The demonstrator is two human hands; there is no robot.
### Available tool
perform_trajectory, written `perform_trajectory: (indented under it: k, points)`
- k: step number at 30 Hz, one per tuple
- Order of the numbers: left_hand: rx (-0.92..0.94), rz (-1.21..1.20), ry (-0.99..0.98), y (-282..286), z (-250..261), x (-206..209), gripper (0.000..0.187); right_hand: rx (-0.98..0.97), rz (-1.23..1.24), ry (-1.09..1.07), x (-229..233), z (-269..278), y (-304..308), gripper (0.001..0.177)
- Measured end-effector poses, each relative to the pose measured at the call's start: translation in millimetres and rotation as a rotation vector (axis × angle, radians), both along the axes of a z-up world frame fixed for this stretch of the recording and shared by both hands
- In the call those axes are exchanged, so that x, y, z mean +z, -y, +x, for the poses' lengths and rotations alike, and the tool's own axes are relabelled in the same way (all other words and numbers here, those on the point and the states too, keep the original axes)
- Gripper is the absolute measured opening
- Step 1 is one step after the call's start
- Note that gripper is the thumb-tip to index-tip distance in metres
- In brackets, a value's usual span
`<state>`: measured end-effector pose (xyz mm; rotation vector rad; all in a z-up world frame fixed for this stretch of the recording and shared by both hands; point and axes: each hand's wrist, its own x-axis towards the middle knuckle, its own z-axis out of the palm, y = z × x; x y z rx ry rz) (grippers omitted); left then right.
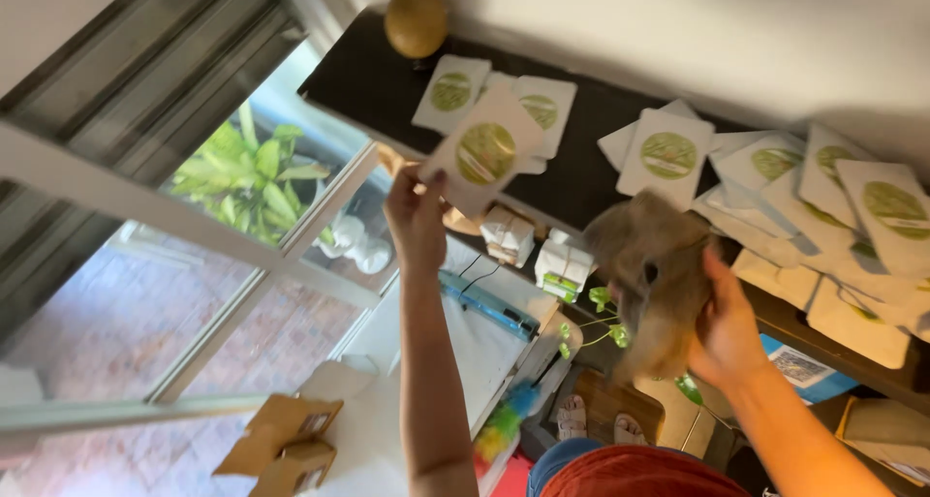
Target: Wiping coffee pouches with a cloth and organizing them into stacks on a shelf
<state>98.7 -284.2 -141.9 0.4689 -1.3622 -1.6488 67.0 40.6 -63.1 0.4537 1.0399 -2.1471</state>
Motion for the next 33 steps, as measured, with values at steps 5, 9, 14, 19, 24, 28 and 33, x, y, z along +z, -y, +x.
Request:
perform_trajectory:
  k: [5, 9, 14, 19, 24, 28, 33]
  points:
    - [-0.183, 0.127, -0.040, -76, 87, 15, 0.017, 0.077, -0.329, -0.416, -29, -54, 38, 0.094]
    - [-0.137, -0.141, 0.178, -108, 119, 43, 0.017, 0.372, -0.409, -0.665, 4, -10, 78, 0.113]
    - [-0.113, -0.207, 0.250, -107, 150, 25, 0.019, 0.662, -0.167, -1.053, -94, -29, 99, 0.107]
    - [-0.214, -0.071, -0.136, -134, 161, 20, 0.100, 0.428, 0.120, -1.348, -117, -15, 95, 0.034]
    - [-0.197, -0.234, 0.358, -217, 157, -51, 0.046, 0.246, 0.192, -1.244, -124, 30, 58, 0.025]
    - [-0.106, -0.516, 0.462, -256, 155, -22, 0.024, 0.114, 0.339, -1.096, -122, 31, 59, 0.028]
    - [-0.105, -0.479, 0.447, -256, 161, -29, 0.017, -0.079, 0.350, -1.328, -101, 27, 66, 0.021]
